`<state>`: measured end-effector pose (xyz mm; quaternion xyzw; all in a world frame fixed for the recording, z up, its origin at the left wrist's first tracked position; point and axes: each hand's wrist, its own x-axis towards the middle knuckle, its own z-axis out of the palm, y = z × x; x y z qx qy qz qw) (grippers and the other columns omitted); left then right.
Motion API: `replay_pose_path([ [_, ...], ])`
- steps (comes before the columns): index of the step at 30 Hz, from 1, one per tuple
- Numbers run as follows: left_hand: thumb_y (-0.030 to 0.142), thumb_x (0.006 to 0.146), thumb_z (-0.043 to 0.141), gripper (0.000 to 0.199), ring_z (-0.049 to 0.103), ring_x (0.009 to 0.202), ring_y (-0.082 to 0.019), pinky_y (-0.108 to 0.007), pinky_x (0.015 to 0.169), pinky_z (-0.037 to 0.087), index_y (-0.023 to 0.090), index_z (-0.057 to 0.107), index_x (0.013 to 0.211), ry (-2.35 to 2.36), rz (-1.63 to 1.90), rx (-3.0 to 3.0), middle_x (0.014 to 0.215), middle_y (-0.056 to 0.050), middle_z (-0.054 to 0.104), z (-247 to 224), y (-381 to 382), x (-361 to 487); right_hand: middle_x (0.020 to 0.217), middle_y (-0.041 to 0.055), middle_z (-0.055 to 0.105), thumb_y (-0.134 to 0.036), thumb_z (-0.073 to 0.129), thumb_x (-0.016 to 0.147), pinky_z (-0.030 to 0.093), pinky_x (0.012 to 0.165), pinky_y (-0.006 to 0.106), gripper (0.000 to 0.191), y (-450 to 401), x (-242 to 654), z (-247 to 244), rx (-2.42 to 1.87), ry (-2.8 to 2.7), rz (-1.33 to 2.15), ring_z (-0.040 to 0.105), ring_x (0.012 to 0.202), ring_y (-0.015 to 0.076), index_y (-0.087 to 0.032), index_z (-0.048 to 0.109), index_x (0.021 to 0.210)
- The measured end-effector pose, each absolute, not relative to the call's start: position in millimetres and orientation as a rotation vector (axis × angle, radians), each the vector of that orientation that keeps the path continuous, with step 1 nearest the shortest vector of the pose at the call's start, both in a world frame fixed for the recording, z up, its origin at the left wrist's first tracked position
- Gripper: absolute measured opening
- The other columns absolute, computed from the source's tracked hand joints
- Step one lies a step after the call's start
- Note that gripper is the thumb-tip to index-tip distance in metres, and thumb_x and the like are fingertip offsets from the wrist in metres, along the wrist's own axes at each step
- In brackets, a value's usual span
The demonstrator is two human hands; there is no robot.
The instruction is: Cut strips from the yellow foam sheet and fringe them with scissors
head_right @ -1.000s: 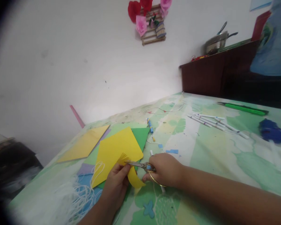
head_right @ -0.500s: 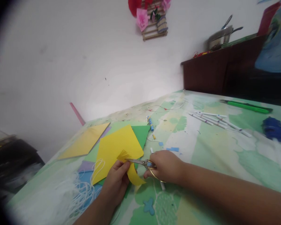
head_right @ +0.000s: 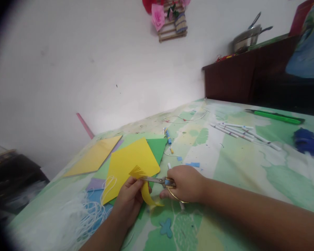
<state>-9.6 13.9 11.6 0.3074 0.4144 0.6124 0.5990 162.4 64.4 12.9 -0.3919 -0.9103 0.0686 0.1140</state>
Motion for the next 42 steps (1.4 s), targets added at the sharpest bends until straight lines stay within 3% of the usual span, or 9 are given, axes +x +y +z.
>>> replay_pose_path([
  [19, 0.021, 0.063, 0.060, 0.011, 0.053, 0.051, -0.008, -0.019, 0.051, 0.042, 0.015, 0.052, 0.059, 1.028, 1.541, 0.759, 0.053, 0.004, 0.058, 5.4, 17.1, -13.0, 0.060, 0.0029, 0.056, -0.065, 0.037, 0.063, 0.020, 0.043, 0.023, 0.049, 65.9, 162.7, 16.0, -1.168, -2.685, 0.246, 0.048, 0.054, 0.0155, -0.019, 0.054, 0.065],
  [26, 0.020, 0.063, 0.060, 0.010, 0.056, 0.060, -0.012, -0.023, 0.058, 0.044, 0.015, 0.056, 0.071, 1.025, 1.531, 0.812, 0.065, 0.001, 0.062, 4.1, 15.9, -11.0, 0.060, 0.0025, 0.055, -0.066, 0.036, 0.062, 0.019, 0.042, 0.022, 0.050, 66.1, 163.0, 14.6, -1.143, -2.664, 0.217, 0.048, 0.053, 0.0152, -0.019, 0.053, 0.064],
  [42, 0.019, 0.066, 0.057, 0.007, 0.053, 0.055, -0.009, -0.020, 0.053, 0.040, 0.015, 0.057, 0.071, 1.020, 1.505, 0.853, 0.061, 0.001, 0.060, -1.5, 17.5, -12.4, 0.058, 0.0020, 0.056, -0.066, 0.036, 0.062, 0.018, 0.041, 0.022, 0.049, 65.2, 163.1, 14.8, -1.119, -2.665, 0.183, 0.049, 0.053, 0.0156, -0.020, 0.051, 0.063],
])
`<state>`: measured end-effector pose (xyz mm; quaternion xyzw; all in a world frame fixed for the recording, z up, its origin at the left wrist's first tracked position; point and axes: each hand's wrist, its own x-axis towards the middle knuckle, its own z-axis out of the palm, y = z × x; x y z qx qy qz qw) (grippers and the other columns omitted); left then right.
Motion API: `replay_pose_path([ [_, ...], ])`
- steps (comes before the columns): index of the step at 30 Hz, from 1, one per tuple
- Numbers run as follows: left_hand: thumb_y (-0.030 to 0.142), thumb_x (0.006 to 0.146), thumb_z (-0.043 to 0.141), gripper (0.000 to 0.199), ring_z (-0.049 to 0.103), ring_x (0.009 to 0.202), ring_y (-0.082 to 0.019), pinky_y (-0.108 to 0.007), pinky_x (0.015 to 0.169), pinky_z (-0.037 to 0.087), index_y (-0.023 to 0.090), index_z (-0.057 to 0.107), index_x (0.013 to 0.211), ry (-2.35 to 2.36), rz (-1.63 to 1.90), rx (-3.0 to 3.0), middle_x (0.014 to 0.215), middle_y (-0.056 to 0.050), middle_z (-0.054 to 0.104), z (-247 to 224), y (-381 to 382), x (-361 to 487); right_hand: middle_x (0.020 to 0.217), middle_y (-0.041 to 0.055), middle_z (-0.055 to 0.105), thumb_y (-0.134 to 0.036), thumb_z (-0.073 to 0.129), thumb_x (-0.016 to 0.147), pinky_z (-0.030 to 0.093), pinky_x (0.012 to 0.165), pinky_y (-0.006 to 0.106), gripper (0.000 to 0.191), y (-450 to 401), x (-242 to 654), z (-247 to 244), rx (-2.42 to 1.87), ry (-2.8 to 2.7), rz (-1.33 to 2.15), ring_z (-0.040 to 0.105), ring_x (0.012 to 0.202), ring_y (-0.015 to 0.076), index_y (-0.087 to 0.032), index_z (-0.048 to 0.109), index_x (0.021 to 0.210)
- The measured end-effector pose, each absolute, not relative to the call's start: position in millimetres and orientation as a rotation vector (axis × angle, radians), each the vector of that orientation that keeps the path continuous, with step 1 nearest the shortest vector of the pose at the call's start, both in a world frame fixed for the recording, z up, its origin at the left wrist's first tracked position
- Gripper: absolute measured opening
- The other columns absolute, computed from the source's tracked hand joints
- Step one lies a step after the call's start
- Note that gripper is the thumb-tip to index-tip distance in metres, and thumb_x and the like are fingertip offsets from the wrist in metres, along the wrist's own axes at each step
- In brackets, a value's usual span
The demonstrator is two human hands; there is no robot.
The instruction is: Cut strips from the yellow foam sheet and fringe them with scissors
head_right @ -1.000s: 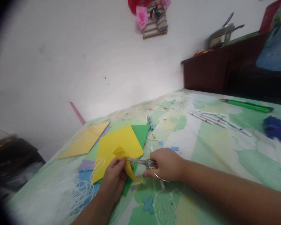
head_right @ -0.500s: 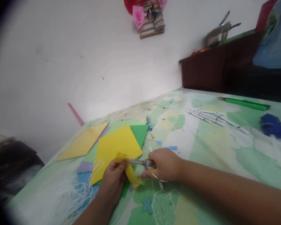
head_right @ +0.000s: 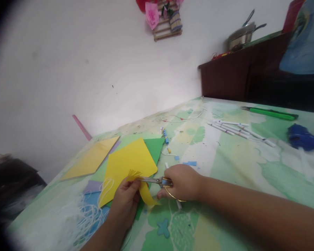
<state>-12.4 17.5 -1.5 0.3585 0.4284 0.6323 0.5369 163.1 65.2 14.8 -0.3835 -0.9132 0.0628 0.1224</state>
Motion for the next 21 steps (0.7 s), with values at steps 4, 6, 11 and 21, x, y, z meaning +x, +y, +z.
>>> replay_pose_path([
  [4, 0.019, 0.065, 0.058, 0.007, 0.054, 0.055, -0.010, -0.021, 0.054, 0.041, 0.014, 0.057, 0.070, 1.018, 1.514, 0.838, 0.060, 0.001, 0.060, -1.4, 17.5, -11.4, 0.058, 0.0018, 0.056, -0.067, 0.036, 0.061, 0.018, 0.041, 0.022, 0.049, 65.2, 162.7, 13.5, -1.124, -2.649, 0.178, 0.050, 0.053, 0.0158, -0.020, 0.051, 0.062],
  [6, 0.020, 0.065, 0.058, 0.008, 0.055, 0.056, -0.011, -0.022, 0.055, 0.042, 0.015, 0.057, 0.071, 1.006, 1.509, 0.834, 0.061, 0.001, 0.061, -0.5, 16.9, -10.6, 0.058, 0.0018, 0.056, -0.066, 0.037, 0.061, 0.018, 0.041, 0.022, 0.049, 65.1, 162.3, 13.3, -1.129, -2.646, 0.183, 0.050, 0.053, 0.0159, -0.020, 0.051, 0.062],
  [11, 0.019, 0.066, 0.057, 0.010, 0.056, 0.061, -0.013, -0.024, 0.057, 0.043, 0.015, 0.056, 0.075, 0.975, 1.495, 0.829, 0.065, 0.000, 0.062, 4.1, 15.4, -9.3, 0.058, 0.0018, 0.056, -0.065, 0.040, 0.061, 0.018, 0.041, 0.022, 0.046, 64.9, 161.6, 13.1, -1.132, -2.642, 0.176, 0.050, 0.054, 0.0157, -0.020, 0.052, 0.062],
  [21, 0.018, 0.065, 0.059, 0.006, 0.056, 0.059, -0.011, -0.022, 0.056, 0.044, 0.015, 0.056, 0.069, 0.966, 1.511, 0.769, 0.064, 0.000, 0.063, 1.2, 16.8, -10.5, 0.058, 0.0021, 0.056, -0.065, 0.038, 0.062, 0.019, 0.041, 0.022, 0.048, 66.8, 161.4, 11.6, -1.118, -2.652, 0.177, 0.050, 0.054, 0.0156, -0.019, 0.052, 0.063],
])
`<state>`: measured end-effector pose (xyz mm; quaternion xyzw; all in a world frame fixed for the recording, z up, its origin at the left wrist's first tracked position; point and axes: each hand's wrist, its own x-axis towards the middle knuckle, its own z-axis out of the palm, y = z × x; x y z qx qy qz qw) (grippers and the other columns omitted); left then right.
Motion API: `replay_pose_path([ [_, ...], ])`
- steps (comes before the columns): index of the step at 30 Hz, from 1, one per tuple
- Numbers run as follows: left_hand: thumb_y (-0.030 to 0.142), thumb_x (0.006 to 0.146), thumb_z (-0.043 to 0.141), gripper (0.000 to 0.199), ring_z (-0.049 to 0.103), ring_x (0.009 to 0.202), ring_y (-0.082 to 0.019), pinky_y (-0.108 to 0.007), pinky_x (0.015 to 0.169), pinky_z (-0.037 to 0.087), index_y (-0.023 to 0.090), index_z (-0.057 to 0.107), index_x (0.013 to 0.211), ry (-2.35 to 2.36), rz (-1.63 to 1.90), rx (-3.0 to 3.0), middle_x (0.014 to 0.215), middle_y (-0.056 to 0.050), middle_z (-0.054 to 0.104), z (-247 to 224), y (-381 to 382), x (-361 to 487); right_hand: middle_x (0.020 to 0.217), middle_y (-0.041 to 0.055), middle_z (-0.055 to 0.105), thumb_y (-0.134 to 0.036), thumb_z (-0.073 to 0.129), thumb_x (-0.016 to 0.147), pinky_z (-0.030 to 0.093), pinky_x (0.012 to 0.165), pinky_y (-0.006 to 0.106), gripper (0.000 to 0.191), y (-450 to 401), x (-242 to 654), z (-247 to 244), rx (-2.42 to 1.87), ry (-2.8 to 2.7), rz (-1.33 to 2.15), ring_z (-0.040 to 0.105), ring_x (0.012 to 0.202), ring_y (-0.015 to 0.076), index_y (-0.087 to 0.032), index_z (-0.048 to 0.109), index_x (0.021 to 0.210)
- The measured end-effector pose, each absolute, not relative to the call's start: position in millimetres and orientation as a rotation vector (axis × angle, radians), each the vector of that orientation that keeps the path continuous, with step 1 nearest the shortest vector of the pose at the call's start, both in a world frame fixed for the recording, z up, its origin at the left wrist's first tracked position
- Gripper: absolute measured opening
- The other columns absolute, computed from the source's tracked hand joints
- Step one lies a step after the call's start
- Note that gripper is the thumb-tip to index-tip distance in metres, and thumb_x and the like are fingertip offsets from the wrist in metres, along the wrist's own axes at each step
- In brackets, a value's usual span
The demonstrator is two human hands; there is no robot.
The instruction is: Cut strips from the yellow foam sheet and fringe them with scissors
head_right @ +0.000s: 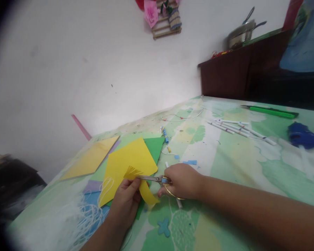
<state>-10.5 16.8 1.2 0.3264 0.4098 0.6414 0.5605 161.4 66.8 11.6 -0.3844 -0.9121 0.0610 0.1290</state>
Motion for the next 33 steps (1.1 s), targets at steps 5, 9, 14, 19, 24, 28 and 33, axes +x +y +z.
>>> replay_pose_path([
  [5, 0.017, 0.068, 0.056, 0.005, 0.056, 0.061, -0.010, -0.022, 0.057, 0.045, 0.014, 0.057, 0.072, 0.945, 1.483, 0.774, 0.066, -0.001, 0.063, 3.8, 17.1, -9.6, 0.058, 0.0025, 0.056, -0.065, 0.039, 0.062, 0.020, 0.041, 0.022, 0.048, 66.4, 160.4, 11.0, -1.133, -2.646, 0.158, 0.051, 0.055, 0.0164, -0.019, 0.052, 0.063],
  [9, 0.017, 0.069, 0.055, 0.005, 0.057, 0.061, -0.010, -0.023, 0.058, 0.045, 0.015, 0.058, 0.073, 0.952, 1.474, 0.783, 0.067, -0.001, 0.063, 4.8, 16.3, -9.6, 0.058, 0.0028, 0.057, -0.065, 0.039, 0.062, 0.020, 0.042, 0.022, 0.048, 66.1, 160.7, 10.4, -1.154, -2.650, 0.156, 0.051, 0.055, 0.0167, -0.019, 0.052, 0.062],
  [14, 0.018, 0.067, 0.057, 0.005, 0.057, 0.061, -0.011, -0.024, 0.059, 0.045, 0.014, 0.058, 0.070, 0.962, 1.482, 0.770, 0.065, -0.001, 0.063, 5.8, 14.8, -10.3, 0.058, 0.0032, 0.057, -0.065, 0.036, 0.064, 0.020, 0.042, 0.023, 0.049, 67.3, 160.8, 9.6, -1.159, -2.663, 0.127, 0.051, 0.055, 0.0164, -0.019, 0.053, 0.063],
  [19, 0.019, 0.066, 0.058, 0.006, 0.057, 0.062, -0.011, -0.024, 0.060, 0.045, 0.015, 0.058, 0.070, 0.966, 1.486, 0.770, 0.067, -0.001, 0.063, 6.2, 15.0, -10.1, 0.060, 0.0039, 0.057, -0.064, 0.034, 0.066, 0.021, 0.043, 0.023, 0.050, 67.3, 160.5, 9.6, -1.189, -2.679, 0.139, 0.051, 0.056, 0.0165, -0.019, 0.054, 0.065],
  [24, 0.021, 0.061, 0.061, 0.013, 0.057, 0.057, -0.012, -0.025, 0.056, 0.045, 0.015, 0.058, 0.072, 0.975, 1.487, 0.760, 0.066, -0.001, 0.063, 7.0, 15.6, -8.9, 0.062, 0.0039, 0.059, -0.064, 0.033, 0.066, 0.022, 0.044, 0.023, 0.050, 67.2, 160.3, 9.2, -1.173, -2.678, 0.144, 0.053, 0.059, 0.0175, -0.019, 0.054, 0.067],
  [28, 0.022, 0.057, 0.065, 0.014, 0.055, 0.052, -0.011, -0.024, 0.053, 0.044, 0.014, 0.055, 0.063, 1.012, 1.505, 0.729, 0.056, 0.001, 0.060, 7.7, 15.7, -9.2, 0.062, 0.0042, 0.059, -0.065, 0.033, 0.066, 0.022, 0.044, 0.023, 0.051, 67.2, 160.2, 10.0, -1.177, -2.683, 0.129, 0.053, 0.059, 0.0178, -0.019, 0.053, 0.066],
  [33, 0.021, 0.060, 0.063, 0.011, 0.054, 0.050, -0.010, -0.022, 0.050, 0.043, 0.014, 0.056, 0.063, 1.020, 1.506, 0.754, 0.053, 0.001, 0.059, 8.6, 14.6, -9.8, 0.060, 0.0038, 0.057, -0.066, 0.030, 0.066, 0.021, 0.044, 0.023, 0.052, 66.1, 162.7, 10.1, -1.142, -2.668, 0.089, 0.051, 0.056, 0.0166, -0.019, 0.053, 0.065],
])
